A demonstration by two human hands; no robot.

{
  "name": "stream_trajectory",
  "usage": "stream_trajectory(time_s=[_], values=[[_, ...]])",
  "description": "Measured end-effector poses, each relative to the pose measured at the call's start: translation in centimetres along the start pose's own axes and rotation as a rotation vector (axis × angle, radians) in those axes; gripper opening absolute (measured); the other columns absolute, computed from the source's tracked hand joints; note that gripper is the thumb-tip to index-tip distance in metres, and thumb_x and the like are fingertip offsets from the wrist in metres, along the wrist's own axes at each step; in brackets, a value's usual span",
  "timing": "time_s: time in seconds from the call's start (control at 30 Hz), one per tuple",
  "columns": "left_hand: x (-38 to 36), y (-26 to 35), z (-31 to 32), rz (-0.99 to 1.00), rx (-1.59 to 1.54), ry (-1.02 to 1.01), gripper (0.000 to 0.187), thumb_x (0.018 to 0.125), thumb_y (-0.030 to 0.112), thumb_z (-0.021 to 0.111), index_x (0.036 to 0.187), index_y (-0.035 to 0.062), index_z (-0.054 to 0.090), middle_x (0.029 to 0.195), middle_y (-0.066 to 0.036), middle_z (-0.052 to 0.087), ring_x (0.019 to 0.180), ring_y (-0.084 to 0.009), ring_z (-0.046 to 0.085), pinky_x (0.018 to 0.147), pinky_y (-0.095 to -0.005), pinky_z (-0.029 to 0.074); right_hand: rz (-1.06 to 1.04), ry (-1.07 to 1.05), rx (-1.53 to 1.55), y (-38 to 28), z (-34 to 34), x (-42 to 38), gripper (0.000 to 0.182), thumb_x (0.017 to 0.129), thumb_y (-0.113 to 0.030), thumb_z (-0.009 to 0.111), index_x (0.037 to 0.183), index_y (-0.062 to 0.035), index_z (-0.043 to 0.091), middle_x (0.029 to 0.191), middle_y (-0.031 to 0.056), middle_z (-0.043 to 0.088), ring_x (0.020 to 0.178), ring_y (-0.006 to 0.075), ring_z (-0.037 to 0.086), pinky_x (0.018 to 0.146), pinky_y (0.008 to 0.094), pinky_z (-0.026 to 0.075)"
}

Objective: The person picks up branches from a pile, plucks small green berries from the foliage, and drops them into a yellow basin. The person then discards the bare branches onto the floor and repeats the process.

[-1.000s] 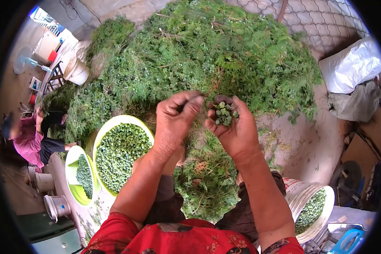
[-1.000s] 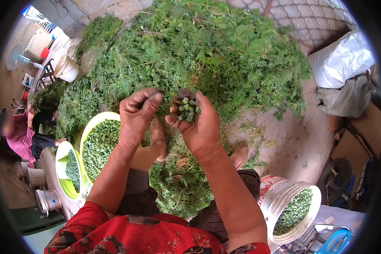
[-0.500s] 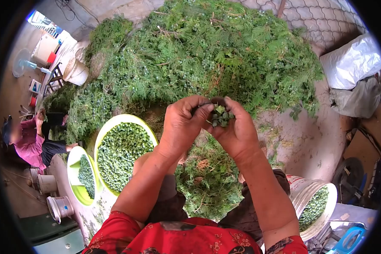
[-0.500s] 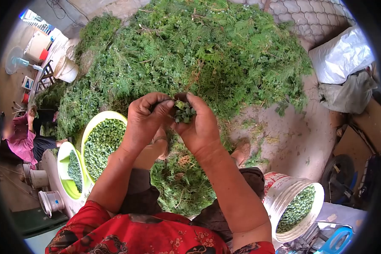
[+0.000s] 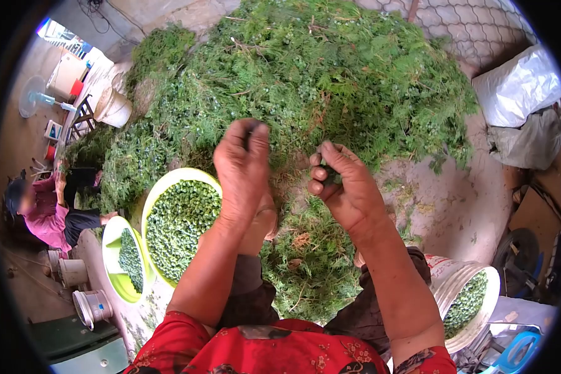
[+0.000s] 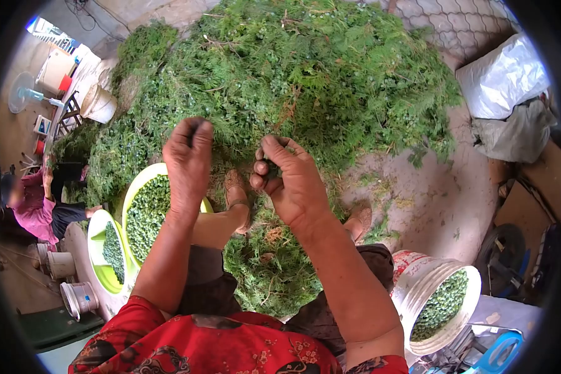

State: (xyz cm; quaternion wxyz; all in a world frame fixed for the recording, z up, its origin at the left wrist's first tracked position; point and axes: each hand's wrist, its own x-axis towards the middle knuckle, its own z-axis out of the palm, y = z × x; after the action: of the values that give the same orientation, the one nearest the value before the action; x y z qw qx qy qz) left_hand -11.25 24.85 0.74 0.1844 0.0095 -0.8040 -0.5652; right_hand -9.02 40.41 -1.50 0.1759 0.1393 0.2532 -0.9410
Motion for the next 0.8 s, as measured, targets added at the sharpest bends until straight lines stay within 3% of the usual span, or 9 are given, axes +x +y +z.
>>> stream_trajectory(time_s=[0.13, 0.23, 0.3, 0.33, 0.4, 0.57, 0.67, 0.73, 0.8], values=[[0.2, -0.4, -0.8, -0.076, 0.034, 0.0, 0.007, 0.084, 0.004, 0.061, 0.09, 0.0014, 0.059, 0.066, 0.006, 0.046, 0.057, -0.0027, 0.037, 0.049, -0.0185, 0.031, -0.021, 0.029, 0.031, -1.0, 0.8, -0.6, 0.016, 0.09, -0.019, 0.053, 0.092, -0.0034, 0.053, 0.081, 0.0067, 0.055, 0.069, 0.0172, 0.055, 0.059, 0.0325, 0.051], [-1.1, 1.3, -0.2, -0.019, -0.001, -0.077, 0.006, 0.081, 0.003, 0.063, 0.087, 0.0037, 0.061, 0.068, 0.003, 0.054, 0.056, -0.0041, 0.043, 0.049, -0.0188, 0.036, -0.072, 0.107, 0.08, -1.3, 1.6, -0.9, 0.019, 0.091, -0.018, 0.046, 0.094, -0.0013, 0.053, 0.084, 0.0093, 0.055, 0.077, 0.0204, 0.057, 0.064, 0.0349, 0.053], [-1.2, 0.6, 0.6, 0.469, -0.076, -0.399, 0.017, 0.074, 0.001, 0.067, 0.089, 0.0065, 0.063, 0.073, -0.005, 0.064, 0.059, -0.0157, 0.06, 0.053, -0.0256, 0.047, -0.103, 0.048, 0.079, -1.3, 1.3, -0.9, 0.022, 0.092, -0.02, 0.044, 0.097, 0.0002, 0.053, 0.089, 0.0112, 0.056, 0.084, 0.0224, 0.057, 0.068, 0.0359, 0.052], [-1.6, 0.8, 0.8, 0.47, -0.076, -0.399, 0.017, 0.074, 0.001, 0.067, 0.089, 0.0065, 0.063, 0.073, -0.005, 0.064, 0.059, -0.0157, 0.06, 0.053, -0.0256, 0.047, -0.103, 0.047, 0.08, -1.3, 1.2, -1.0, 0.022, 0.092, -0.02, 0.044, 0.097, 0.0002, 0.053, 0.089, 0.0112, 0.056, 0.084, 0.0224, 0.057, 0.068, 0.0359, 0.052], [-2.7, 1.6, 1.1, 0.429, 0.218, -0.437, 0.015, 0.069, 0.001, 0.069, 0.084, 0.0031, 0.066, 0.081, -0.013, 0.065, 0.071, -0.022, 0.064, 0.062, -0.0298, 0.05, -0.152, -0.01, -0.037, -1.2, 1.0, -1.1, 0.024, 0.093, -0.02, 0.041, 0.098, 0.0002, 0.052, 0.091, 0.0113, 0.056, 0.087, 0.0223, 0.057, 0.073, 0.0355, 0.051], [-3.8, 2.0, 2.4, 0.322, 0.344, -0.415, 0.023, 0.066, 0.004, 0.071, 0.088, 0.0016, 0.065, 0.083, -0.015, 0.064, 0.075, -0.0267, 0.065, 0.065, -0.0312, 0.051, -0.116, -0.023, 0.048, -0.6, 0.2, -0.5, 0.023, 0.094, -0.018, 0.038, 0.1, -0.0003, 0.052, 0.094, 0.0117, 0.057, 0.091, 0.0217, 0.056, 0.082, 0.0337, 0.046], [-4.0, 1.5, 2.9, 0.222, 0.323, -0.386, 0.015, 0.07, 0.002, 0.069, 0.084, 0.0003, 0.064, 0.08, -0.01, 0.065, 0.072, -0.0181, 0.064, 0.064, -0.0268, 0.049, -0.116, -0.036, 0.076, -0.8, 0.1, -0.5, 0.023, 0.093, -0.017, 0.04, 0.101, 0.0012, 0.052, 0.097, 0.0132, 0.056, 0.094, 0.0229, 0.055, 0.087, 0.0336, 0.044], [-3.8, 0.5, 3.0, 0.052, -0.067, -0.448, 0.008, 0.075, 0.0, 0.066, 0.082, 0.0004, 0.063, 0.078, -0.002, 0.063, 0.071, -0.008, 0.058, 0.064, -0.0216, 0.046, -0.083, -0.038, 0.122, -1.1, 0.2, -0.8, 0.024, 0.092, -0.017, 0.042, 0.104, 0.0027, 0.051, 0.101, 0.0148, 0.055, 0.098, 0.0243, 0.054, 0.09, 0.0341, 0.044], [-3.5, 0.8, 2.8, -0.039, -0.184, -0.453, 0.009, 0.075, 0.001, 0.066, 0.084, 0.0014, 0.063, 0.078, -0.001, 0.062, 0.07, -0.0067, 0.056, 0.063, -0.0215, 0.046, -0.054, 0.02, 0.125, -1.4, 0.4, -1.1, 0.022, 0.092, -0.016, 0.043, 0.102, 0.0018, 0.052, 0.101, 0.0136, 0.054, 0.099, 0.0239, 0.053, 0.089, 0.0342, 0.045]])
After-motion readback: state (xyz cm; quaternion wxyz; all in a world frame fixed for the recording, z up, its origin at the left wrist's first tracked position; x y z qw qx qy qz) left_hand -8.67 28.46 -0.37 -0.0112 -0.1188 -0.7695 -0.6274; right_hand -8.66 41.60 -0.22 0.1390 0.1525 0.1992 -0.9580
